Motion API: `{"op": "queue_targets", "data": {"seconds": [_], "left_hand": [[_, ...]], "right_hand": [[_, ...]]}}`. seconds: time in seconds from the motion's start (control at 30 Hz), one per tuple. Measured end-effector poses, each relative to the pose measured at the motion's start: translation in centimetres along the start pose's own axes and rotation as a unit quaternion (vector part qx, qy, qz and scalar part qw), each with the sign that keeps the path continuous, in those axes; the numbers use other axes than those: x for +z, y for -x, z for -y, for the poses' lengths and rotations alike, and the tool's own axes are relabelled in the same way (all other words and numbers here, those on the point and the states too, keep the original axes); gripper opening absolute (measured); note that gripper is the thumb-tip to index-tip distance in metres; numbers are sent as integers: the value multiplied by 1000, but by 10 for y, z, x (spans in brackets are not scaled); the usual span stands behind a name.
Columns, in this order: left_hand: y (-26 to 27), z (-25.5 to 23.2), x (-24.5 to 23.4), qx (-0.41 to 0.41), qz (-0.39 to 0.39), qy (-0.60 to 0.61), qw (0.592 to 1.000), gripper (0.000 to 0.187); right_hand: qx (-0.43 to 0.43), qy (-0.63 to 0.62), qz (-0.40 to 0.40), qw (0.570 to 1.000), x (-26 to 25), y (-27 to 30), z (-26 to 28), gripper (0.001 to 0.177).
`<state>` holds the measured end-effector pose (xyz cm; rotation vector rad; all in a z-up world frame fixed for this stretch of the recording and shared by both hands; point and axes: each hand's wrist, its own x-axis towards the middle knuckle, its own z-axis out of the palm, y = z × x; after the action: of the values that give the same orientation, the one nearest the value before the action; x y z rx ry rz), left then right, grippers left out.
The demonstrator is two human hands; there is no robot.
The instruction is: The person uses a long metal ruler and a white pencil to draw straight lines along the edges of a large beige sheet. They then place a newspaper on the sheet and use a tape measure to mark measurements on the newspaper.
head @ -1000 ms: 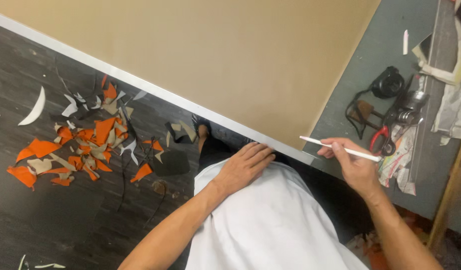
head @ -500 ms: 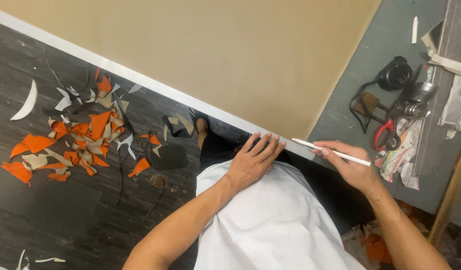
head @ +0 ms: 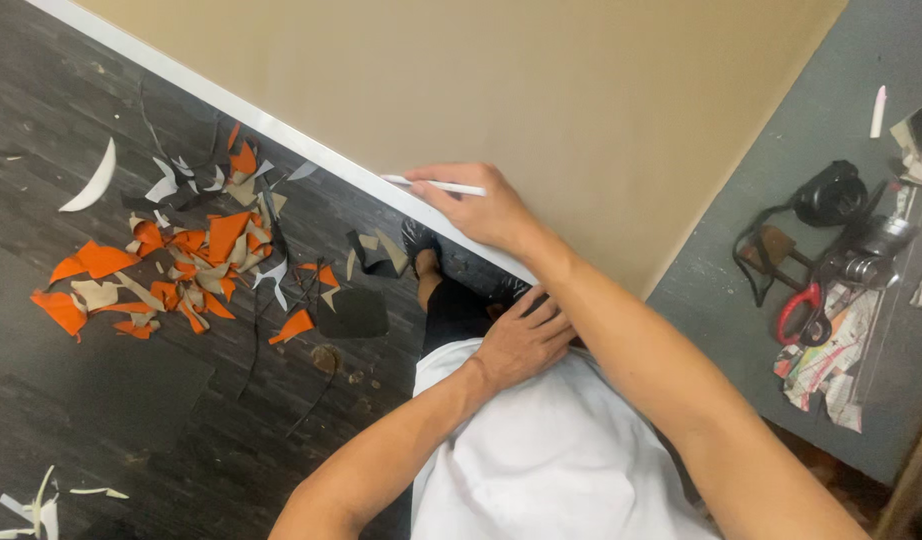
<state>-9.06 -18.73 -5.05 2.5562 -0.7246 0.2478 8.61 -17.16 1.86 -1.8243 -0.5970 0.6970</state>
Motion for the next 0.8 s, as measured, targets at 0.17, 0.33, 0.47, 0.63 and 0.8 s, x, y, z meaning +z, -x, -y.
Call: {"op": "queue_targets", "data": {"seconds": [0.17, 0.33, 0.47, 0.63, 0.8], "left_hand": [[-1, 1, -4, 2, 4, -27, 1000, 63], [-7, 8, -9, 16, -19, -57, 998, 61], [-6, 6, -18, 17, -10, -60, 998, 60], [-18, 5, -39, -21, -37, 92, 995, 55], [-8, 24, -69, -124, -126, 153, 972, 46]], "right_hand": [[13, 24, 26, 999, -46, 44, -7, 28], [177, 149, 60, 971, -159, 194, -25, 30], [268, 85, -40, 959, -178, 272, -27, 36], [154, 117, -200, 960, -120, 276, -40, 28], [48, 351, -189, 916, -73, 248, -54, 45]]}}
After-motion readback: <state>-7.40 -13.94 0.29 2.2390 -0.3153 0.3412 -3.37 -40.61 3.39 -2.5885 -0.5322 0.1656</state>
